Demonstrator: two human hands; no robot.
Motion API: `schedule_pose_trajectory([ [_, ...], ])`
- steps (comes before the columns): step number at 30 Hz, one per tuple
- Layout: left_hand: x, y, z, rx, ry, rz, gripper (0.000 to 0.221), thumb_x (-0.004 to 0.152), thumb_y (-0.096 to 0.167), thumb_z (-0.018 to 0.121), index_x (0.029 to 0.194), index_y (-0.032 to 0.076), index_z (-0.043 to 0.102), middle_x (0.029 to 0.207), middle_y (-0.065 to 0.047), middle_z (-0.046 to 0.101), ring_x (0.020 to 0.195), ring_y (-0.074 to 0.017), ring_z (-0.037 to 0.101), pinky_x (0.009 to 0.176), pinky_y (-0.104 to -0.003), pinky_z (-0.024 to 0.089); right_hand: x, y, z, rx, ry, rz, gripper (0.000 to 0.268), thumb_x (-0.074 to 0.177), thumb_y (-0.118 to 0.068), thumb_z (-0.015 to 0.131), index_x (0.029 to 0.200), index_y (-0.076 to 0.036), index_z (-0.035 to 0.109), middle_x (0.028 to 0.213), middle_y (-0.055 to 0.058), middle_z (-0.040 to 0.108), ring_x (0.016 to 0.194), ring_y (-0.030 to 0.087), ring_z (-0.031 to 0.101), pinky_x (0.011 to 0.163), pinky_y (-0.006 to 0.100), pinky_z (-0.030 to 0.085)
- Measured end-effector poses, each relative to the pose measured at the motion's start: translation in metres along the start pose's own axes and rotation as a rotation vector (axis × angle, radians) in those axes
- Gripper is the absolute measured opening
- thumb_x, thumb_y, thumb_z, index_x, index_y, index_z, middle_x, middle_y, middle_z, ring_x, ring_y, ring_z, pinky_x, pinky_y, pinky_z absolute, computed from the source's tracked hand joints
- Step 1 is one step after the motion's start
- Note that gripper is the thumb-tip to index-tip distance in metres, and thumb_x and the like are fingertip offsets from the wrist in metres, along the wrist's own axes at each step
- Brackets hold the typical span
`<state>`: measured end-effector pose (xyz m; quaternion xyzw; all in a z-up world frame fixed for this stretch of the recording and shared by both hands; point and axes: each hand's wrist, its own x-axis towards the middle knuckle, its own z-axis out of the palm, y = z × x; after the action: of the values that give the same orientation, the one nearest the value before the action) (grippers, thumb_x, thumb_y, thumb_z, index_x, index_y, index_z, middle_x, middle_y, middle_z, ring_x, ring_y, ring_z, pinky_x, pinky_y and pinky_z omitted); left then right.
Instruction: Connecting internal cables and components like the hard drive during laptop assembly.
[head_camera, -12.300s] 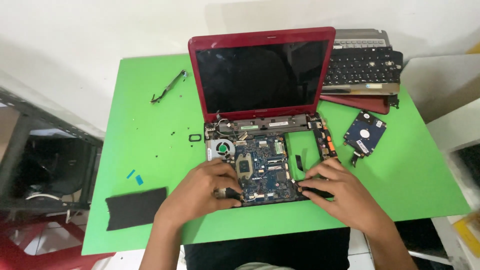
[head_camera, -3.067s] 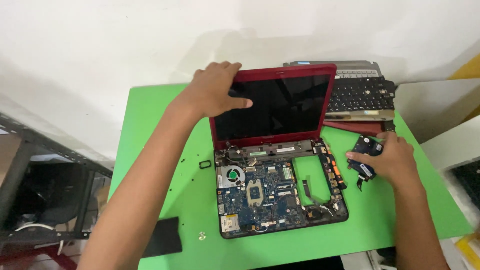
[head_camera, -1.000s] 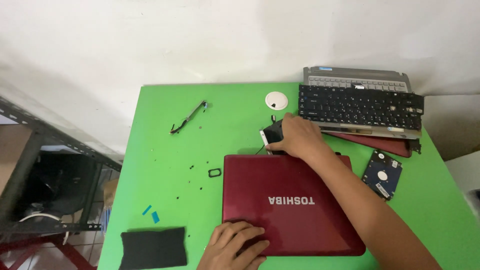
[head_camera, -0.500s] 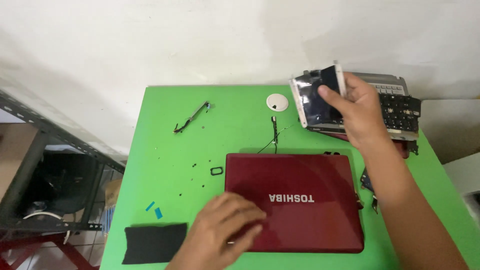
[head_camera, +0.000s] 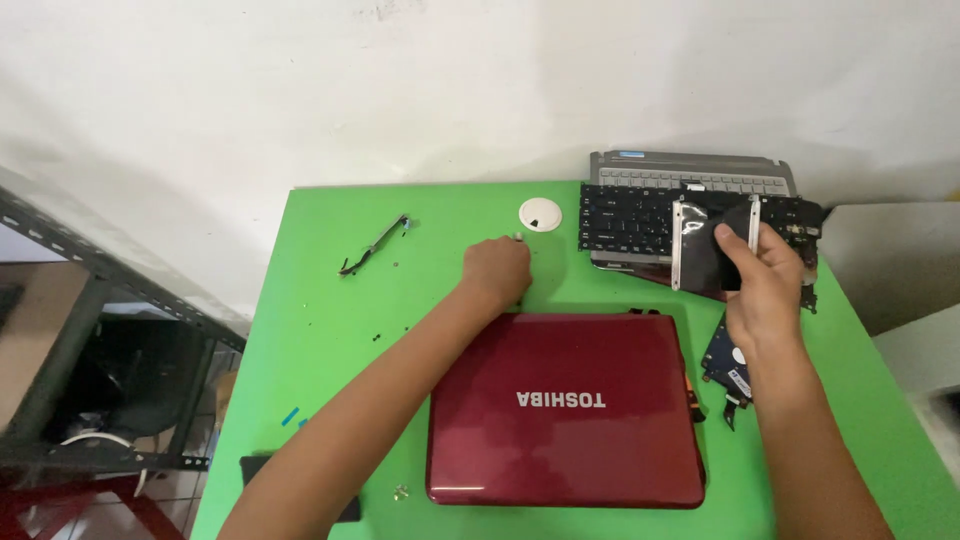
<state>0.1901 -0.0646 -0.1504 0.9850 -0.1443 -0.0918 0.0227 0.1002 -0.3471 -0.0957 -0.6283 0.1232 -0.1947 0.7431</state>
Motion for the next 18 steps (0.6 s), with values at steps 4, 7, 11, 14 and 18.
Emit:
schedule_pose_trajectory([
  [4,-0.005,-0.046,-0.018,0.002,-0.015,-0.107,0.029,0.092,0.018,0.062,0.117,0.009,0.073,0.109,-0.011,0.073,0.100,-0.0377,0.073,0.075,-0.049,0.062,0.000,-0.003,0.003,-0.034,0.043,-0.012,0.019,0.093,-0.016,0.076,0.111,-0.015,0.072,0.105,-0.003,0.075,0.092,0.009,0.071,0.081,0.028,0.064],
  [7,-0.021,-0.088,-0.030,-0.040,-0.033,-0.188,0.020,0.091,0.020,0.067,0.101,0.004,0.073,0.098,-0.013,0.075,0.091,-0.0331,0.073,0.074,-0.046,0.064,-0.004,-0.004,0.004,0.003,0.022,-0.009,0.021,0.093,-0.014,0.075,0.113,-0.012,0.072,0.104,-0.002,0.074,0.091,0.008,0.070,0.083,0.025,0.063],
  [11,-0.057,-0.122,-0.037,-0.272,0.158,-0.114,0.026,0.088,0.011,0.056,0.064,0.002,0.055,0.054,-0.012,0.059,0.052,-0.0290,0.067,0.047,-0.042,0.047,-0.004,-0.002,0.003,0.017,0.008,-0.024,0.016,0.094,-0.014,0.075,0.110,-0.012,0.071,0.101,-0.003,0.074,0.089,0.007,0.070,0.084,0.025,0.064],
  [14,-0.086,-0.120,-0.046,-0.486,0.256,-0.147,0.028,0.095,0.012,0.055,0.069,0.007,0.047,0.057,-0.008,0.058,0.054,-0.0243,0.076,0.044,-0.037,0.040,0.000,0.008,0.000,-0.011,-0.014,-0.024,0.016,0.096,-0.017,0.075,0.110,-0.013,0.070,0.103,-0.004,0.073,0.092,0.008,0.070,0.087,0.026,0.064],
  [18,-0.100,-0.114,-0.042,-0.657,0.503,-0.062,0.034,0.102,0.015,0.061,0.072,0.010,0.047,0.065,-0.004,0.063,0.053,-0.0198,0.076,0.050,-0.031,0.044,-0.006,0.006,0.007,-0.036,-0.018,-0.018,0.012,0.095,-0.014,0.075,0.106,-0.014,0.071,0.101,-0.005,0.073,0.090,0.007,0.069,0.084,0.023,0.062],
])
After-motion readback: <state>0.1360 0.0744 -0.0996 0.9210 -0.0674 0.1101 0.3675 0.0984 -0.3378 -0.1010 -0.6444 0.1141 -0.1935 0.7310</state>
